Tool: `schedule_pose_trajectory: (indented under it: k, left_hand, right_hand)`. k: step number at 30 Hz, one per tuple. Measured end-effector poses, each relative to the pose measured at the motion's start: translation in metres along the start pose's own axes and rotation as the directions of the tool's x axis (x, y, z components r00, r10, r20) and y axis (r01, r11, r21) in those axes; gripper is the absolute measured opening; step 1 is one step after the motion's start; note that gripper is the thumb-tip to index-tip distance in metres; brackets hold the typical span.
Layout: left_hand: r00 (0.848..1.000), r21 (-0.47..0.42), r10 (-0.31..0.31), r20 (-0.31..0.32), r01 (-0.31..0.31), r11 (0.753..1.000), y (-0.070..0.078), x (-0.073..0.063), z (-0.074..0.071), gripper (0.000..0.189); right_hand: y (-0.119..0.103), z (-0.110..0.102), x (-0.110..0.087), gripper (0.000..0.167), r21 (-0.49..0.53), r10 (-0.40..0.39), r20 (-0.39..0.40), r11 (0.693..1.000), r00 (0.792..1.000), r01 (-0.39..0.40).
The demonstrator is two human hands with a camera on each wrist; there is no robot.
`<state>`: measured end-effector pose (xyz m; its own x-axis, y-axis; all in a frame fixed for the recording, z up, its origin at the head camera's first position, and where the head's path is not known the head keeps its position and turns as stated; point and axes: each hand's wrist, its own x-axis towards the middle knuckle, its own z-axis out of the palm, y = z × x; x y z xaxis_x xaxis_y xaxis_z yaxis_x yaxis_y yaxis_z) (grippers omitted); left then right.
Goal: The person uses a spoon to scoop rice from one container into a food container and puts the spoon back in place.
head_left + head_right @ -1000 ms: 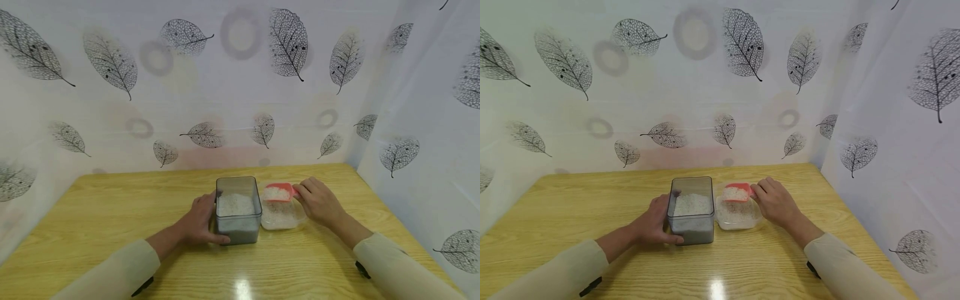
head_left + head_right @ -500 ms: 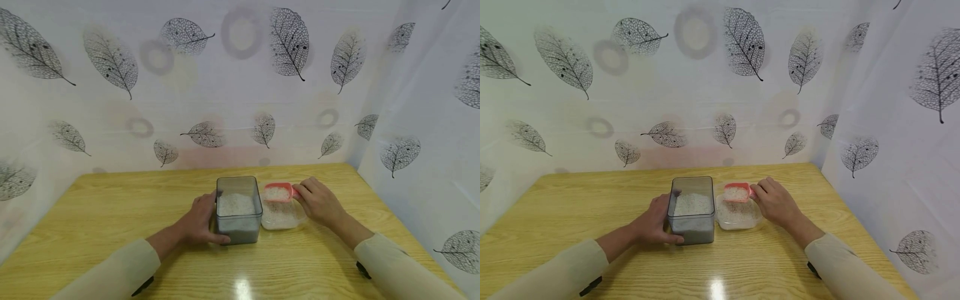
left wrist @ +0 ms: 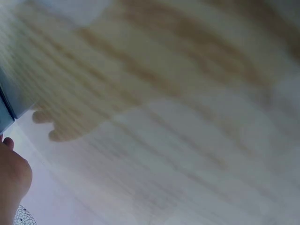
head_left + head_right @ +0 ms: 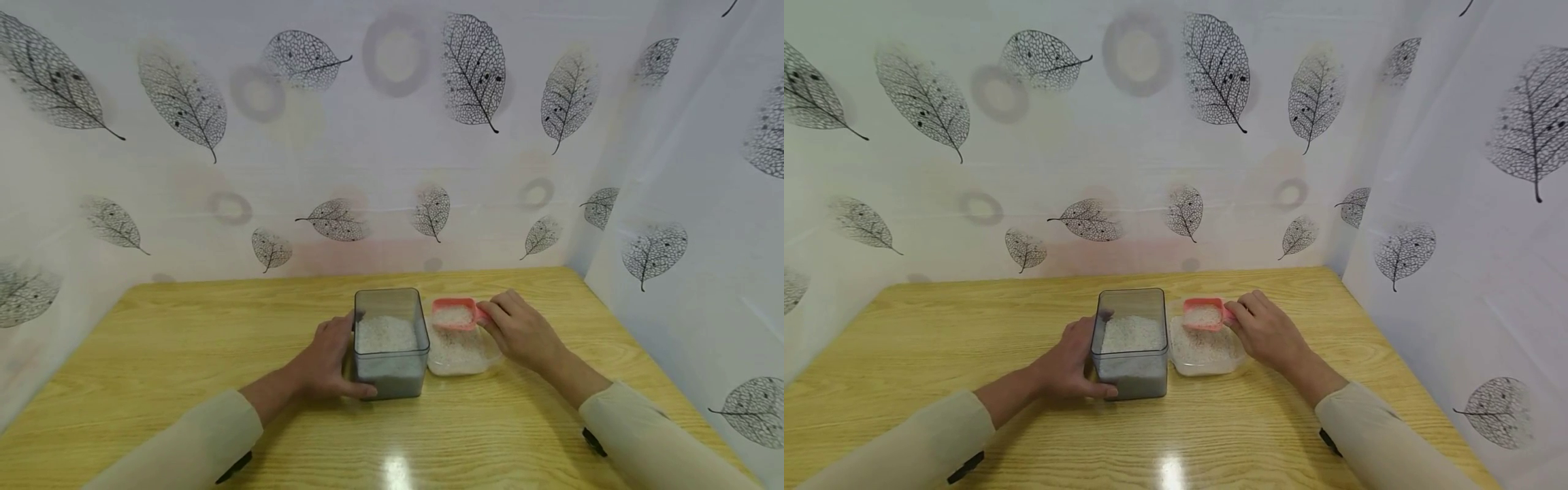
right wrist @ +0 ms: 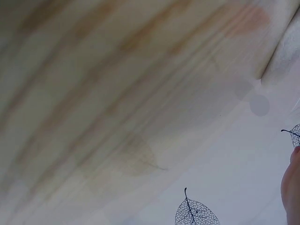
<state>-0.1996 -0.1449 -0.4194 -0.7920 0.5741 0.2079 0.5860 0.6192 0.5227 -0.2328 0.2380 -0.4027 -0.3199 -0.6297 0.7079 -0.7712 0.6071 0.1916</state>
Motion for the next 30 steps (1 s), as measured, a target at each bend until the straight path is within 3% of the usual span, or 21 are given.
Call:
schedule_pose_trajectory:
  k: [30]
  left_hand:
    - [1.0,0.018,-0.008,0.008,0.008,1.0,-0.0007,-0.0001,0.0004,0.13]
  right_hand:
    - [-0.0006,-0.0012,0.0013,0.04,0.002,-0.017,-0.013,1.0,1.0,0.017]
